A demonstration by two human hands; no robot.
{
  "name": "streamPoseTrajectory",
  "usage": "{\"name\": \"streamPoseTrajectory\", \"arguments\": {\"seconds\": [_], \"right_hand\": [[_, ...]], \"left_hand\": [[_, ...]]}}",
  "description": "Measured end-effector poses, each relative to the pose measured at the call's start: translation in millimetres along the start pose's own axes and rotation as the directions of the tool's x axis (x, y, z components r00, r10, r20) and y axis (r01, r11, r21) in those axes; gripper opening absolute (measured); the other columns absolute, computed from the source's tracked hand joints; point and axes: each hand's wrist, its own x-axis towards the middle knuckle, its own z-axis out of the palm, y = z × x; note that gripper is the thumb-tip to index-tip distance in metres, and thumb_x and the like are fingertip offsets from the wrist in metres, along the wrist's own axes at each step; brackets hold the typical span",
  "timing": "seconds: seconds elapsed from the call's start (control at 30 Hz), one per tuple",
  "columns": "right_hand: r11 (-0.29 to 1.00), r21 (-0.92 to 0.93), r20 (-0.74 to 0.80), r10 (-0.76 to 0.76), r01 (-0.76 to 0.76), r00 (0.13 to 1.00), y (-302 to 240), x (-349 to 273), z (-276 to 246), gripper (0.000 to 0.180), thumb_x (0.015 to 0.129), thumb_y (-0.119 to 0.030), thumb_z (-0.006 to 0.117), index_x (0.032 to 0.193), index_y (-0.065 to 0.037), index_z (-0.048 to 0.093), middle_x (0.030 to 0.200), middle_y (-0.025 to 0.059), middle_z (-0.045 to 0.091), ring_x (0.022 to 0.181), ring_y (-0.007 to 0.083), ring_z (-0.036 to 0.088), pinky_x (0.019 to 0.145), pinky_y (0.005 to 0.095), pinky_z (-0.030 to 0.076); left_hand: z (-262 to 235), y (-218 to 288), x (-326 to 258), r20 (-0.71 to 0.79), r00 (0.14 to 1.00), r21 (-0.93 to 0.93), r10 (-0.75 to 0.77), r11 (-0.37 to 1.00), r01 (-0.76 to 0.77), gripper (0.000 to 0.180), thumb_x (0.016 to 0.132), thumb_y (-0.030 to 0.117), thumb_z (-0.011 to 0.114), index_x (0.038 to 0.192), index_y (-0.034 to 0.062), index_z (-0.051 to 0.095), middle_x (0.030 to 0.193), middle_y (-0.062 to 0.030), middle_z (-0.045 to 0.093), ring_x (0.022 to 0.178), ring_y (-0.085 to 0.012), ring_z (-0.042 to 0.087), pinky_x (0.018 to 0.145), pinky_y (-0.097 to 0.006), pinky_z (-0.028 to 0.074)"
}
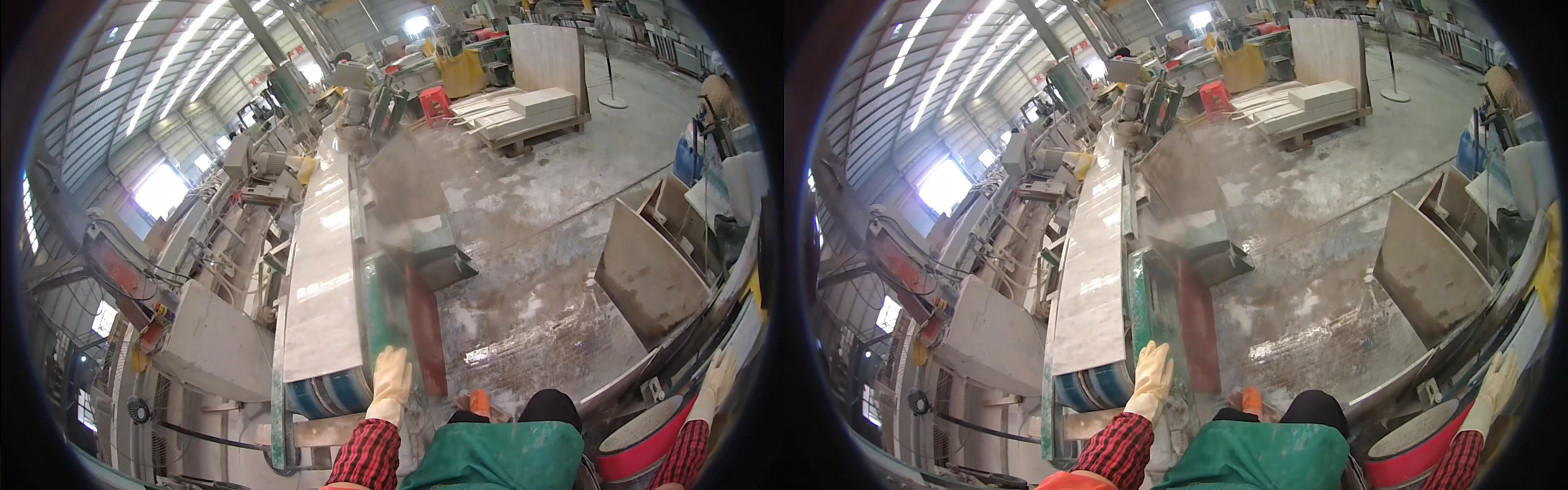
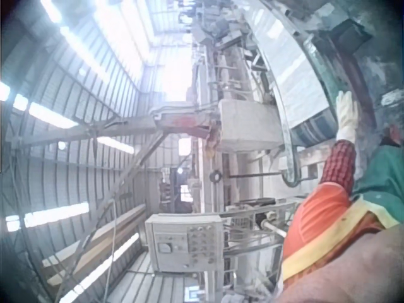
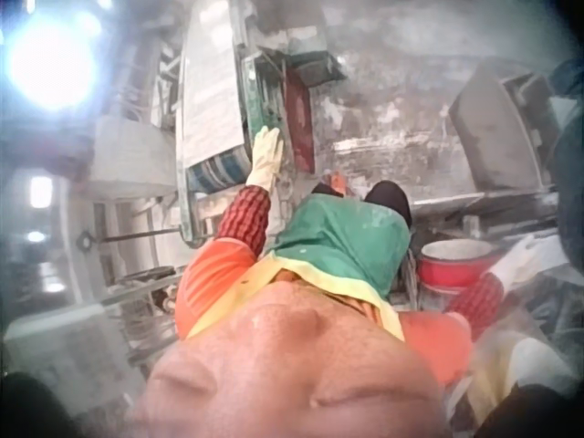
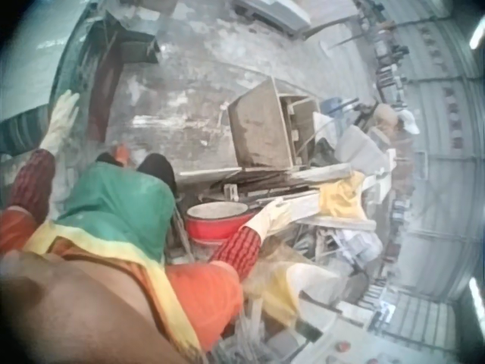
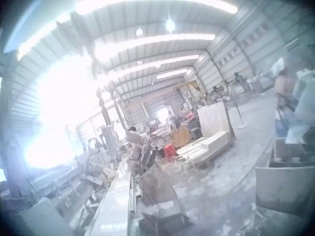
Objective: The person repeatedly picks up rectangular tiles from a conveyor belt and places them into a nearby bin. The action is continuous and repetitive throughout the clip.
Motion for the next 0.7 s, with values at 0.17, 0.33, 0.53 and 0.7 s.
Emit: {"name": "streamPoseTrajectory", "arguments": {"seconds": [0.17, 0.33, 0.53, 0.7], "right_hand": [[0.997, -0.069, 0.091, 0.04, -0.034, 0.995, -19.5, -16.3, -50.6, 0.06, 0.107, -0.051, 0.04, 0.153, -0.012, 0.047, 0.157, 0.0139, 0.046, 0.145, 0.0303, 0.042, 0.117, 0.0432, 0.034], [0.998, -0.052, 0.086, 0.027, -0.022, 0.996, -22.9, -20.6, -47.7, 0.058, 0.108, -0.048, 0.04, 0.153, -0.012, 0.046, 0.157, 0.0141, 0.046, 0.145, 0.0305, 0.042, 0.118, 0.0442, 0.034], [0.999, 0.033, 0.014, 0.027, -0.027, 1.0, -26.2, -34.1, -60.7, 0.055, 0.108, -0.043, 0.044, 0.148, -0.008, 0.051, 0.152, 0.0174, 0.051, 0.142, 0.0336, 0.045, 0.117, 0.0448, 0.035], [0.998, 0.052, -0.043, -0.037, 0.039, 0.998, -12.2, -31.6, -32.3, 0.053, 0.108, -0.04, 0.044, 0.147, -0.005, 0.051, 0.15, 0.0199, 0.052, 0.141, 0.0355, 0.045, 0.118, 0.0446, 0.034]], "left_hand": [[1.5, 2.1, -2.7, 0.028, 0.999, -0.022, -0.035, 0.999, 0.035, 0.041, 0.089, 0.013, 0.068, 0.127, 0.0006, 0.062, 0.125, -0.0257, 0.066, 0.131, -0.043, 0.054, 0.116, -0.051, 0.038], [-4.6, 6.6, -0.7, -0.051, 0.999, -0.034, 0.008, 0.999, -0.01, 0.036, 0.084, 0.012, 0.069, 0.119, 0.003, 0.064, 0.117, -0.0264, 0.068, 0.122, -0.0475, 0.057, 0.108, -0.054, 0.043], [-3.4, 7.2, 2.1, 0.007, 1.0, -0.02, -0.016, 1.0, 0.016, 0.038, 0.088, 0.013, 0.069, 0.124, 0.0024, 0.063, 0.123, -0.025, 0.067, 0.13, -0.0425, 0.055, 0.114, -0.051, 0.038], [7.9, -3.4, -4.1, -0.013, 1.0, -0.018, 0.006, 1.0, -0.006, 0.039, 0.088, 0.013, 0.069, 0.125, 0.0023, 0.063, 0.124, -0.0248, 0.067, 0.131, -0.0424, 0.055, 0.115, -0.051, 0.038]]}}
